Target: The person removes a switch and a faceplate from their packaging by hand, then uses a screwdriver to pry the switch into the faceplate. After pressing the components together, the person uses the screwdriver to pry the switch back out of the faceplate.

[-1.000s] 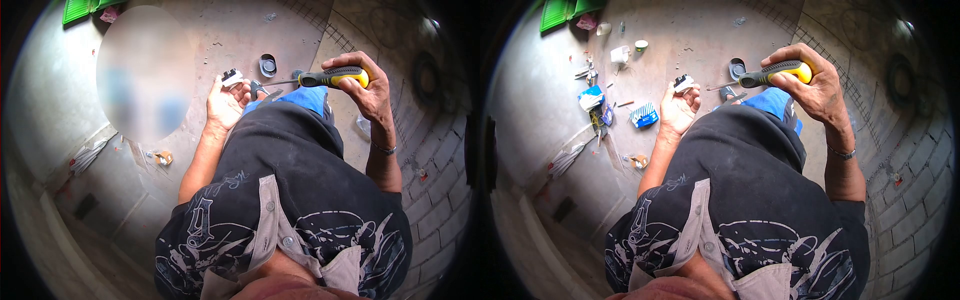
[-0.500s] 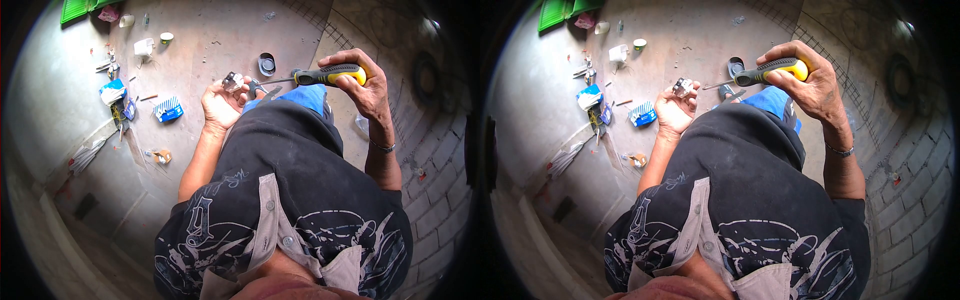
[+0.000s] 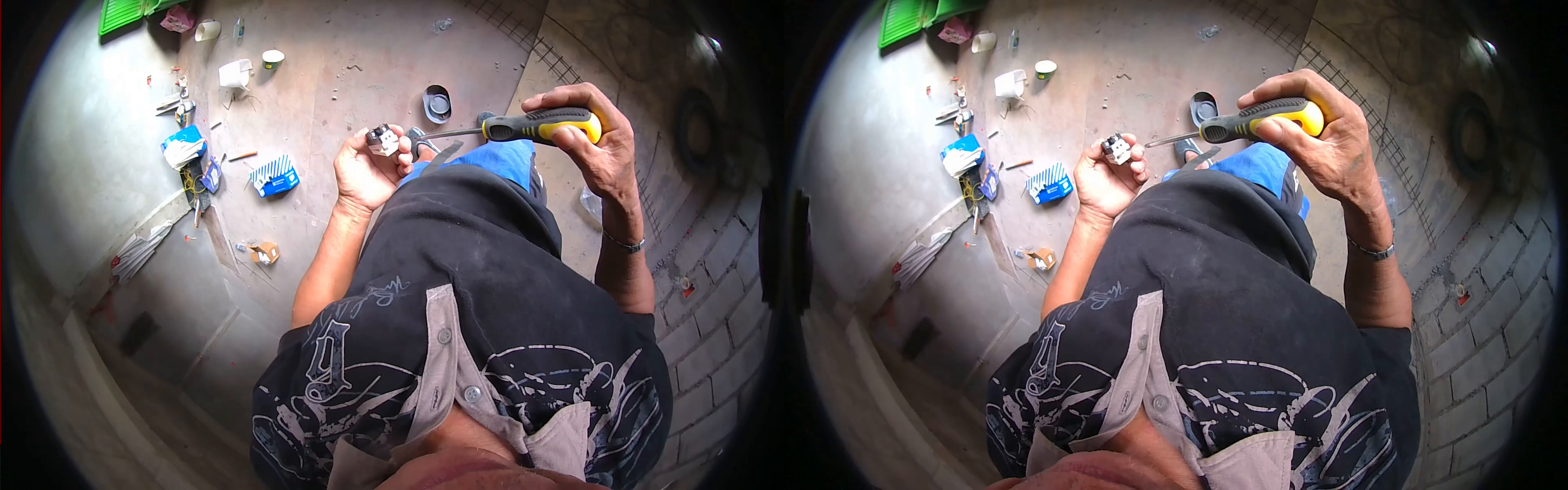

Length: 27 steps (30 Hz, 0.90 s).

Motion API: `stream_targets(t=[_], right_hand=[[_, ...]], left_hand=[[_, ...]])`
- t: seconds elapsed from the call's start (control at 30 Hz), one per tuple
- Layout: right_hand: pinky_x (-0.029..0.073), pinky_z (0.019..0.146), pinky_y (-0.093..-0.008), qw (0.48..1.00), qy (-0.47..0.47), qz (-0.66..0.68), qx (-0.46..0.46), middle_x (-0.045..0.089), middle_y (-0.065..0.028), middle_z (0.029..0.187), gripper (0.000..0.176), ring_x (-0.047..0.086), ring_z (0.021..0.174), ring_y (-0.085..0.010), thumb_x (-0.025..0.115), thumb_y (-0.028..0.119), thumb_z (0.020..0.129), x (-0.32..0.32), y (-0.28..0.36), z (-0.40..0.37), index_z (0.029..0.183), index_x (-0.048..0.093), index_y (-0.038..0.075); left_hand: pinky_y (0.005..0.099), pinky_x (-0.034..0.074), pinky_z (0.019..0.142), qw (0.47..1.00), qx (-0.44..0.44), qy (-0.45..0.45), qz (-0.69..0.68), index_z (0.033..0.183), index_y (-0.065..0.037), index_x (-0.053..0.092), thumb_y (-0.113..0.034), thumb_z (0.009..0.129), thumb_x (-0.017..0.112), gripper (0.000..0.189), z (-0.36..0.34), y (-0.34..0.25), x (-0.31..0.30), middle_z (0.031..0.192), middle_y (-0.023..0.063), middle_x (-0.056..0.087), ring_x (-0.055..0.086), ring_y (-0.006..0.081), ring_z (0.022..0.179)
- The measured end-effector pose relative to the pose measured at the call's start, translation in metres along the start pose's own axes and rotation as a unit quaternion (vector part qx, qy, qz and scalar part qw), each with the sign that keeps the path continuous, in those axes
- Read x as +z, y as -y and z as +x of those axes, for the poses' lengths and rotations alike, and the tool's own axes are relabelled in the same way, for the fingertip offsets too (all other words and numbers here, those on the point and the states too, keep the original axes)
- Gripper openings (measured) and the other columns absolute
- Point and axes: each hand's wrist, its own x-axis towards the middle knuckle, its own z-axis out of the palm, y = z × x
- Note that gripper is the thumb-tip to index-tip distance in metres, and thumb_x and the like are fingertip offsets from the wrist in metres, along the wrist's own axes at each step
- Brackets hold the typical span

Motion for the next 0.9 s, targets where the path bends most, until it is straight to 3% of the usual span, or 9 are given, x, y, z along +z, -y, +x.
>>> stream_targets(t=[0.17,0.43,0.77,0.9], right_hand=[[0.055,0.081,-0.0340,0.999,-0.011,0.042,0.003,0.069,-0.0098,0.096,0.035,0.066,0.090,-0.0193,0.073,0.031,0.080,0.005,0.002,-0.001,0.103,0.064,0.005],[0.054,0.083,-0.0326,0.997,-0.018,0.074,0.016,0.068,-0.0095,0.098,0.031,0.065,0.093,-0.0186,0.072,0.026,0.082,0.017,0.001,-0.004,0.104,0.063,0.005],[0.052,0.083,-0.0305,0.997,-0.010,0.072,0.018,0.068,-0.0088,0.098,0.029,0.064,0.094,-0.0172,0.071,0.023,0.083,0.023,0.001,-0.005,0.104,0.063,0.005],[0.053,0.080,-0.0288,0.998,-0.013,0.059,0.020,0.068,-0.0087,0.098,0.030,0.064,0.091,-0.0159,0.071,0.025,0.083,0.023,0.000,-0.007,0.105,0.063,0.005]], left_hand=[[0.0356,0.042,0.068,1.000,-0.005,-0.016,-0.001,0.103,0.000,0.060,-0.037,0.083,0.049,0.043,-0.001,0.001,0.000,0.089,0.0155,0.061,0.055,0.0243,0.072],[0.0376,0.048,0.075,1.000,0.018,-0.018,0.005,0.106,-0.001,0.061,-0.030,0.081,0.050,0.040,-0.003,0.002,-0.006,0.101,0.0200,0.060,0.060,0.0276,0.079],[0.0388,0.050,0.075,0.999,0.034,0.013,0.006,0.106,-0.001,0.061,-0.030,0.081,0.050,0.039,-0.008,0.007,-0.008,0.103,0.0224,0.061,0.062,0.0297,0.080],[0.0387,0.051,0.077,0.998,0.047,0.041,0.015,0.113,0.001,0.057,-0.028,0.081,0.052,0.044,-0.008,0.005,-0.010,0.106,0.0240,0.060,0.062,0.0310,0.085]])
